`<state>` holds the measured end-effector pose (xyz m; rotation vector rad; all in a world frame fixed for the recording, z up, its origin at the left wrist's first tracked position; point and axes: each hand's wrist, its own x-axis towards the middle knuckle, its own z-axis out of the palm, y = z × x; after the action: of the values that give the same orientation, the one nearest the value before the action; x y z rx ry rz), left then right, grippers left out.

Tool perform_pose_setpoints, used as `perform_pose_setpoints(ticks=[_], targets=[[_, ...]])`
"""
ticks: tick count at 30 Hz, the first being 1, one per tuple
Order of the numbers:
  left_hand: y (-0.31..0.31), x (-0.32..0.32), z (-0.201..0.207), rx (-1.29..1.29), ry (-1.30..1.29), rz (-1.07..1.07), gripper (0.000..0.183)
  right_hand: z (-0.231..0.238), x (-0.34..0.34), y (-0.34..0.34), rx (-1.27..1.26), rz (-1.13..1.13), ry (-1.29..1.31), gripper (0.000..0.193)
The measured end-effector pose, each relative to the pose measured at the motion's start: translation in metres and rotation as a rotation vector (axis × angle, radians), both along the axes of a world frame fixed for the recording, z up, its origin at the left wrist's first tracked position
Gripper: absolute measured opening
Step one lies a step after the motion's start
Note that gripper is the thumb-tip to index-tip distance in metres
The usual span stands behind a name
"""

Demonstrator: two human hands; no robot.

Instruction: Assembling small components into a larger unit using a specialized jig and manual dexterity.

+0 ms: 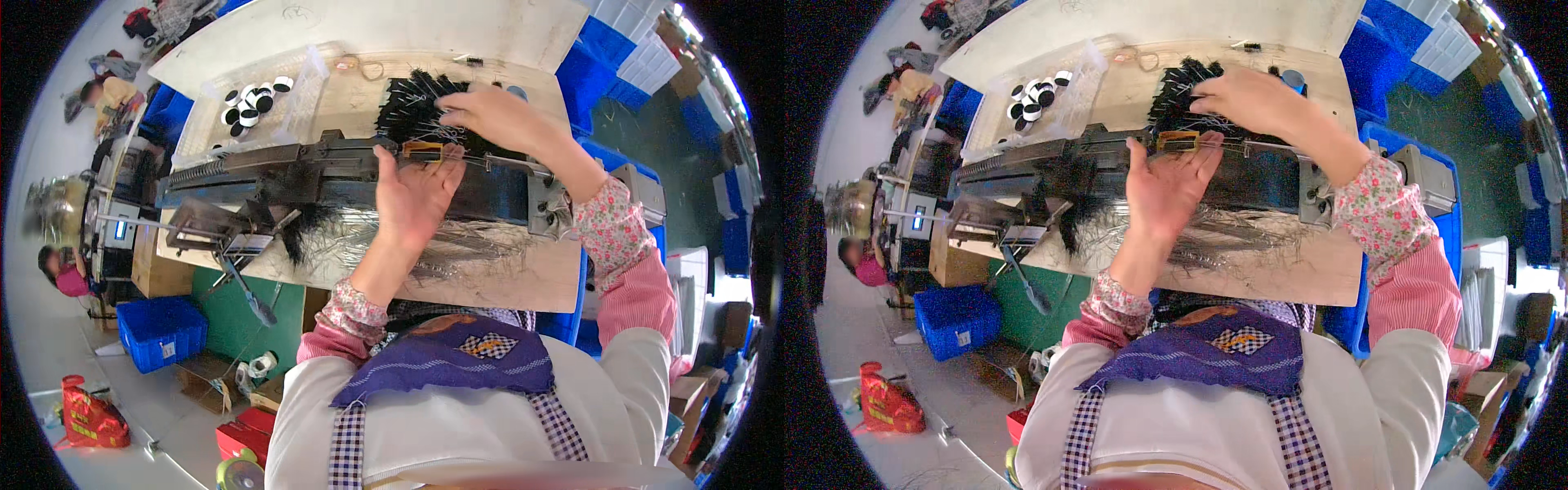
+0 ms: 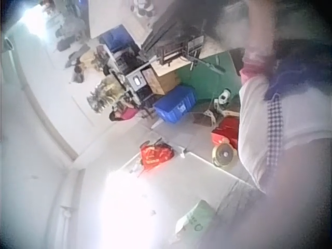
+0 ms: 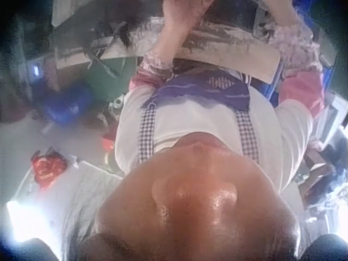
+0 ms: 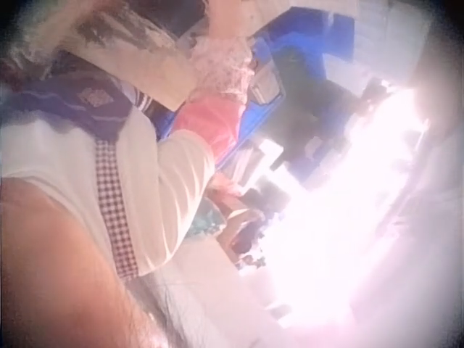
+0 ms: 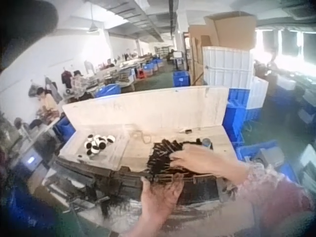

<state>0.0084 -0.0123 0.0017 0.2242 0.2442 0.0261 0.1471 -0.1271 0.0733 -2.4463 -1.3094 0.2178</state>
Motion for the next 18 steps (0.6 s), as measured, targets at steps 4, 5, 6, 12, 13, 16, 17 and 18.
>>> perform_pose_setpoints(ticks=[4, 5, 6, 12, 13, 16, 17, 18], targets=[[0.009, 0.000, -0.001, -0.134, -0.092, -0.045, 0.083, -0.008, -0.031, -0.004, 0.122, 0.003, -0.302, 0.043], [0.010, -0.001, -0.003, -0.100, -0.135, -0.049, 0.082, -0.021, -0.043, -0.001, 0.284, 0.177, -0.384, 0.037], [0.008, -0.003, -0.004, -0.071, -0.179, -0.055, 0.081, -0.021, -0.064, 0.004, 0.287, 0.198, -0.377, 0.038], [0.007, -0.016, -0.005, 0.013, -0.191, 0.017, 0.073, -0.023, -0.026, -0.003, 0.385, -0.012, -0.086, 0.015], [0.006, -0.017, -0.002, 0.007, -0.152, 0.048, 0.072, -0.024, -0.029, -0.003, 0.361, 0.008, -0.042, 0.015], [0.004, -0.020, -0.002, 0.005, -0.133, 0.092, 0.070, -0.028, -0.037, 0.008, 0.349, 0.059, -0.083, 0.015], [0.002, -0.020, -0.003, 0.019, -0.149, 0.097, 0.069, -0.028, -0.039, 0.010, 0.371, 0.082, -0.166, 0.014], [0.004, -0.020, -0.002, 0.017, -0.148, 0.097, 0.069, -0.028, -0.038, 0.010, 0.369, 0.082, -0.165, 0.014]])
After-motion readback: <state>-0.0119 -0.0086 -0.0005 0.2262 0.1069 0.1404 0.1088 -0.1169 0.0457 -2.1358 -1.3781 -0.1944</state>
